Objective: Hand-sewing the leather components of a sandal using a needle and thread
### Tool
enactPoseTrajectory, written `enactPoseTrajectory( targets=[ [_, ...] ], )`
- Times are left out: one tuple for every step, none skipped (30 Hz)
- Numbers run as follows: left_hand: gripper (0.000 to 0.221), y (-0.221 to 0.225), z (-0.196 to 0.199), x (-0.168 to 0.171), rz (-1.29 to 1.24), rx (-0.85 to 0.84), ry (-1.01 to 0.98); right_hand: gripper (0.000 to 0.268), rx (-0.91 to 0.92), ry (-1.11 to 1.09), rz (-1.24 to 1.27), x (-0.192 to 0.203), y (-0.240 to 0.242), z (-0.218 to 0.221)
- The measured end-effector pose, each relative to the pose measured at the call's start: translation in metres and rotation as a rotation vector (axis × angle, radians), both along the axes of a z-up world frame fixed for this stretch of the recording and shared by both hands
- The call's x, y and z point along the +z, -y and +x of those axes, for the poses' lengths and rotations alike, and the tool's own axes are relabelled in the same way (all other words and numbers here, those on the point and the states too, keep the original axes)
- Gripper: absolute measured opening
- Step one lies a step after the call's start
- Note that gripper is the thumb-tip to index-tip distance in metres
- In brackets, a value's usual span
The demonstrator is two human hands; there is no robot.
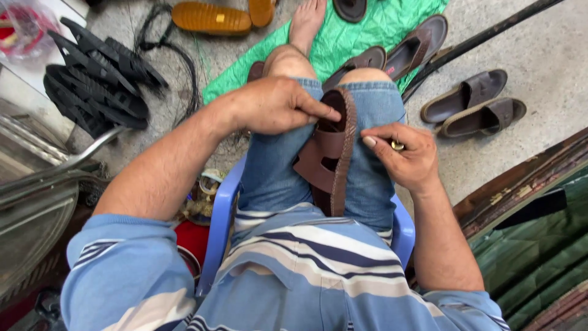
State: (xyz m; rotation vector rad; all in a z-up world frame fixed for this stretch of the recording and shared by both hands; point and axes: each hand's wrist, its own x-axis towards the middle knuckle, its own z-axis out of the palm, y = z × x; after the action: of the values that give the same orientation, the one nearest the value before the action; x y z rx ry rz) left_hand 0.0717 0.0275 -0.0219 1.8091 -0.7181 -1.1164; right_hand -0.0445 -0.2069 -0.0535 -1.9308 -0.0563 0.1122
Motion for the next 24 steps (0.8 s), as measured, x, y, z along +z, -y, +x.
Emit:
enactPoseTrajectory(
  targets=[
    [0.032, 0.001, -0.003, 0.000, -0.012, -0.014, 0.040, 0.008, 0.001, 0.002, -0.014, 0.000, 0.001, -0.002],
    [0.033, 0.001, 0.005, 0.002, -0.023, -0.031, 0.113, 0.008, 0.000, 0.037, -0.029, -0.001, 0.002, 0.006],
    [0.033, -0.005, 0.004, 0.005, -0.023, -0.029, 0.134, 0.008, 0.001, 0.058, -0.029, 0.001, 0.006, 0.009],
    [0.033, -0.010, -0.001, 0.007, 0.024, 0.013, 0.074, 0.011, 0.014, -0.038, -0.030, 0.003, 0.010, 0.006],
    [0.034, -0.015, -0.007, 0.008, 0.071, 0.056, 0.013, 0.015, 0.027, -0.133, -0.031, 0.004, 0.015, 0.004],
    [0.034, -0.026, -0.008, 0.014, 0.068, 0.056, -0.002, 0.015, 0.027, -0.148, -0.034, 0.014, 0.025, 0.003],
    [0.023, -0.037, -0.009, 0.020, 0.176, 0.270, -0.106, 0.030, 0.129, -0.141, -0.185, 0.024, 0.035, 0.002],
    [0.018, -0.049, -0.008, 0.028, 0.287, 0.487, -0.200, 0.047, 0.236, -0.121, -0.335, 0.033, 0.043, 0.006],
    [0.018, -0.066, -0.014, 0.011, 0.286, 0.491, -0.204, 0.047, 0.241, -0.123, -0.337, 0.040, 0.045, 0.006],
    [0.025, -0.082, -0.018, -0.005, 0.585, 0.560, 0.212, 0.037, 0.261, 0.008, -0.374, 0.047, 0.048, 0.005],
    [0.040, -0.099, -0.022, -0.020, 0.867, 0.607, 0.645, 0.029, 0.280, 0.139, -0.411, 0.054, 0.050, 0.003],
    [0.040, -0.084, -0.027, -0.008, 0.864, 0.617, 0.649, 0.029, 0.284, 0.148, -0.415, 0.059, 0.044, 0.007],
    [0.027, -0.069, -0.032, 0.005, 0.658, 0.612, 0.627, 0.030, 0.405, 0.175, -0.464, 0.065, 0.038, 0.011],
    [0.018, -0.053, -0.038, 0.017, 0.449, 0.597, 0.602, 0.033, 0.520, 0.198, -0.514, 0.071, 0.033, 0.012],
    [0.018, -0.040, -0.042, 0.016, 0.443, 0.600, 0.606, 0.033, 0.519, 0.203, -0.520, 0.070, 0.029, 0.014],
    [0.030, -0.029, -0.046, 0.015, 0.280, 0.396, 0.624, 0.034, 0.562, 0.211, -0.577, 0.069, 0.025, 0.018],
    [0.041, -0.017, -0.049, 0.013, 0.118, 0.191, 0.635, 0.035, 0.606, 0.218, -0.635, 0.068, 0.021, 0.022],
    [0.041, -0.010, -0.052, 0.008, 0.115, 0.195, 0.643, 0.035, 0.606, 0.226, -0.641, 0.068, 0.019, 0.024],
    [0.043, -0.003, -0.054, 0.002, 0.063, 0.153, 0.677, 0.035, 0.619, 0.225, -0.647, 0.067, 0.018, 0.026],
    [0.045, 0.004, -0.058, -0.005, 0.011, 0.106, 0.700, 0.036, 0.631, 0.214, -0.649, 0.066, 0.016, 0.026],
    [0.045, 0.005, -0.061, -0.009, 0.008, 0.105, 0.698, 0.036, 0.630, 0.211, -0.650, 0.064, 0.017, 0.026],
    [0.038, 0.006, -0.063, -0.013, -0.038, 0.152, 0.708, 0.038, 0.644, 0.217, -0.663, 0.063, 0.018, 0.026],
    [0.032, 0.007, -0.066, -0.018, -0.084, 0.198, 0.718, 0.039, 0.658, 0.223, -0.676, 0.061, 0.018, 0.027],
    [0.032, 0.007, -0.067, -0.018, -0.086, 0.198, 0.717, 0.039, 0.657, 0.222, -0.678, 0.061, 0.018, 0.027]
  ],
)
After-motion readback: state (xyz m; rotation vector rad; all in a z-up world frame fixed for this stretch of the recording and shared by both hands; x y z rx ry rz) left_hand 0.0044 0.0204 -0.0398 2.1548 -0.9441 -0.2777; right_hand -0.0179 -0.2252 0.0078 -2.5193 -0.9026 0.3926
